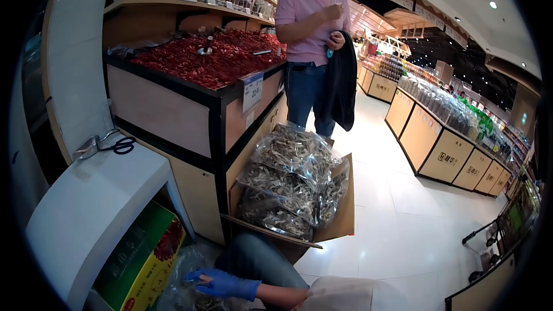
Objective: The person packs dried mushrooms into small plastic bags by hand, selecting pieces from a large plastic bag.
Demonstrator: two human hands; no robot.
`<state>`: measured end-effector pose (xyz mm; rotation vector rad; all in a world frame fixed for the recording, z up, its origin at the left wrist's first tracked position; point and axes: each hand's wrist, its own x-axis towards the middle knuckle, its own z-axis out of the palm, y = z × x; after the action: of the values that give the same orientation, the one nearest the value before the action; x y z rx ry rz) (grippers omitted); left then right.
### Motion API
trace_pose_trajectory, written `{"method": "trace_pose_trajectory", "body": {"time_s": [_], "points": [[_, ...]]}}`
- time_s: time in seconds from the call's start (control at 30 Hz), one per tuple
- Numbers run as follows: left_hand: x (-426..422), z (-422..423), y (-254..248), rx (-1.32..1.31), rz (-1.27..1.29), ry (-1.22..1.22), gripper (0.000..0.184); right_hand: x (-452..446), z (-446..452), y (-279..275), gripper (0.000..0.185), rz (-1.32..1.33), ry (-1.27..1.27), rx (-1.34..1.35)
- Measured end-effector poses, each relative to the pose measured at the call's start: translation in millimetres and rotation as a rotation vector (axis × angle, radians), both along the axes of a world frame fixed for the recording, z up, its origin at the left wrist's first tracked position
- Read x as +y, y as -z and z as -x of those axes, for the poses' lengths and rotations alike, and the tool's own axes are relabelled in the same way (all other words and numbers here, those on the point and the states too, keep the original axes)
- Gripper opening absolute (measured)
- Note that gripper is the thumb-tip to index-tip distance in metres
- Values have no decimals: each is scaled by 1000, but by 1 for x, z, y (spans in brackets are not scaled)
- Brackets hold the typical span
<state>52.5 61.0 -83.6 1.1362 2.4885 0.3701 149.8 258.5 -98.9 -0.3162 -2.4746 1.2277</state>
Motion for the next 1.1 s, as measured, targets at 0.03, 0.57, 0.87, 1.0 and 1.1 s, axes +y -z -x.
{"method": "trace_pose_trajectory", "body": {"time_s": [0.03,0.57,0.87,1.0,1.1], "points": [[0,1,3,0,-13,-4,27,2,-3,-9,35,-89,-28,58],[36,24,30,125,-69,63,37,150,-214,-260,43,-680,765,199],[50,30,45,115,-95,123,39,253,-437,-420,59,-665,1578,-269],[45,27,40,84,-83,103,41,251,-477,-407,51,-579,1574,-406],[44,19,25,62,-73,88,41,204,-455,-409,56,-831,1686,-394]]}}
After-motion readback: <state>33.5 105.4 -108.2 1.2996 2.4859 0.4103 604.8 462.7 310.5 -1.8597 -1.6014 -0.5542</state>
